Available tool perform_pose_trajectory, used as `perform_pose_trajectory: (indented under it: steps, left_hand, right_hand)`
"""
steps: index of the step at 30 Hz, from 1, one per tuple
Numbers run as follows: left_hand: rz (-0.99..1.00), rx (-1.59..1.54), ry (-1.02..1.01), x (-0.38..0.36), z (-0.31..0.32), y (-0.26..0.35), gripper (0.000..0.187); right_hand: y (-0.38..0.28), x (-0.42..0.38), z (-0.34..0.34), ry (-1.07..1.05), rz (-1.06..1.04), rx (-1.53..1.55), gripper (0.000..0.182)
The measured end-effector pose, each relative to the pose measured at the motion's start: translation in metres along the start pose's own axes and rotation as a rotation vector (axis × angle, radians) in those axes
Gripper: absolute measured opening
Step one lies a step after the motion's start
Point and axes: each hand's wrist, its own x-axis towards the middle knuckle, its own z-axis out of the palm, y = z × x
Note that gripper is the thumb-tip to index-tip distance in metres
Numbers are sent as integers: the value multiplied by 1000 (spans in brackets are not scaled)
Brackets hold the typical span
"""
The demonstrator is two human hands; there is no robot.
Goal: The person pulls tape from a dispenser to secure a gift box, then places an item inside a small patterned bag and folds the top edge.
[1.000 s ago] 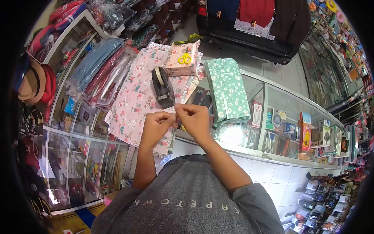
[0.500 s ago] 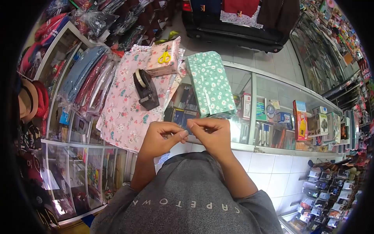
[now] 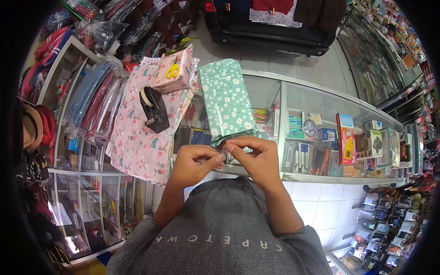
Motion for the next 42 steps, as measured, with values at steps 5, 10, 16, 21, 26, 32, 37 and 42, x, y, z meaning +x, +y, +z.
perform_pose_trajectory:
  steps: [5, 10, 16, 21, 26, 32, 37, 42]
  left_hand:
    - [-107, -87, 64, 4, 23, 2, 18]
    - [268, 265, 310, 12, 20, -27, 45]
    - [434, 660, 195, 40, -4, -68, 78]
    - [454, 610, 248, 45, -8, -72, 50]
    - [488, 593, 284, 48, -3, -74, 46]
    - [543, 619, 370, 50, 10, -75, 36]
    - [667, 704, 399, 54, 18, -72, 28]
    - [693, 641, 346, 53, 18, -68, 25]
  right_hand:
    - [4, 0, -23, 83, 132, 116, 15]
    - [12, 11, -48, 163, 175, 137, 20]
    - [24, 20, -60, 124, 209, 172, 22]
    - [20, 22, -62, 103, 225, 100, 22]
    - [25, 25, -60, 90, 203, 57, 22]
    - [20, 30, -50, 43, 97, -32, 15]
    - [21, 36, -56, 50, 72, -148, 17]
    - [32, 40, -59, -4, 4, -240, 21]
